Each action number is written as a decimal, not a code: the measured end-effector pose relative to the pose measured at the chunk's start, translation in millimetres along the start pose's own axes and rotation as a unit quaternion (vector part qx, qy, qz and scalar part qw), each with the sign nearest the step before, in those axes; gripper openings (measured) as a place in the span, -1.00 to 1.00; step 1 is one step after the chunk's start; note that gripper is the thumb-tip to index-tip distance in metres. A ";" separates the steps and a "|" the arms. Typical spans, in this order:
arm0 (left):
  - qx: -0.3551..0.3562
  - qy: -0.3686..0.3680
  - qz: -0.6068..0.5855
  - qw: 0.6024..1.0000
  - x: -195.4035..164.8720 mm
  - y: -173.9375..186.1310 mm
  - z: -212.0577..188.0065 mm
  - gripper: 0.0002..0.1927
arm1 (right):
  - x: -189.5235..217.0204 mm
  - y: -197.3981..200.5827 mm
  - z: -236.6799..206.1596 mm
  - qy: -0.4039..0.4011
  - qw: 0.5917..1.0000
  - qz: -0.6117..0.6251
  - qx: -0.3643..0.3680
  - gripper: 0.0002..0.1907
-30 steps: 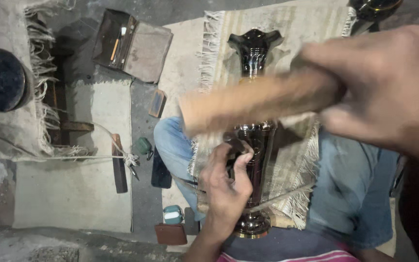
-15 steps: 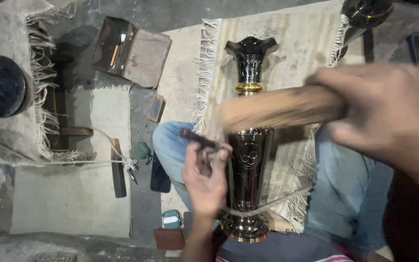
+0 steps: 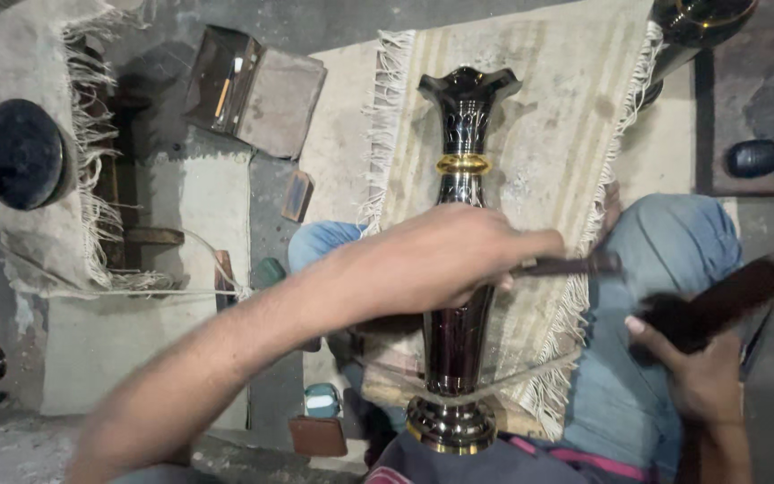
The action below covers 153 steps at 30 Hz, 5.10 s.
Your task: The person sits on the floor holding a dark metal vase steady with one hand and engraves decorative patterns into its surface using a chisel, tapping the chisel with a wooden mallet. The person repositions the chisel around the vase body to continue the pattern work.
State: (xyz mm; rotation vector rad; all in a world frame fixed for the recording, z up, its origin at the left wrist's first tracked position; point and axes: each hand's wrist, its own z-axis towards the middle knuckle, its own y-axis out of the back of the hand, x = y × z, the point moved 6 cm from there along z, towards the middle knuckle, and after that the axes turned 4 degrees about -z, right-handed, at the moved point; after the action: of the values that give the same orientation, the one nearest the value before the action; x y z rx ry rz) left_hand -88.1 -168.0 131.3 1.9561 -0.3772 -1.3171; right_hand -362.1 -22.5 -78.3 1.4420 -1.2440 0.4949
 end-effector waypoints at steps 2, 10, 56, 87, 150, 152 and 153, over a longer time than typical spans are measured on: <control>0.028 -0.035 -0.005 0.999 -2.9 3.7 6.8 -0.43 | -15.6 -2.3 -5.9 -0.033 0.995 -0.097 -0.002 -0.71; 0.132 -0.077 0.028 0.988 -7.0 -5.9 32.9 -0.36 | -11.6 -21.9 -43.1 0.139 0.965 -0.078 -0.209 -0.68; 0.143 -0.042 0.074 0.986 -5.8 -6.6 16.3 -0.46 | 49.8 -31.9 -34.1 0.278 0.921 -0.088 -0.259 -0.55; -0.220 0.000 -0.068 0.973 -5.4 9.9 -52.5 -0.59 | 150.4 14.5 35.2 0.213 0.967 -0.142 0.018 -0.72; -0.561 0.151 -0.112 0.806 -15.2 -44.0 -77.4 -0.74 | 330.5 -24.6 39.2 0.392 0.730 -0.549 0.110 -0.63; -0.553 0.159 -0.113 0.810 -14.0 -49.8 -77.9 -0.75 | 323.2 -15.7 39.8 0.393 0.797 -0.449 0.097 -0.57; -0.546 0.167 -0.119 0.812 -11.3 -53.5 -78.3 -0.77 | 314.7 -14.7 40.9 0.389 0.780 -0.481 0.094 -0.56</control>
State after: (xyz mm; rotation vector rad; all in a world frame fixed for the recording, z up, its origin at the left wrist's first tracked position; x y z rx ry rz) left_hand -31.5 -92.5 116.8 1.1706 0.7022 -0.9282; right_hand -249.9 -190.8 166.7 1.5706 0.2643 0.4125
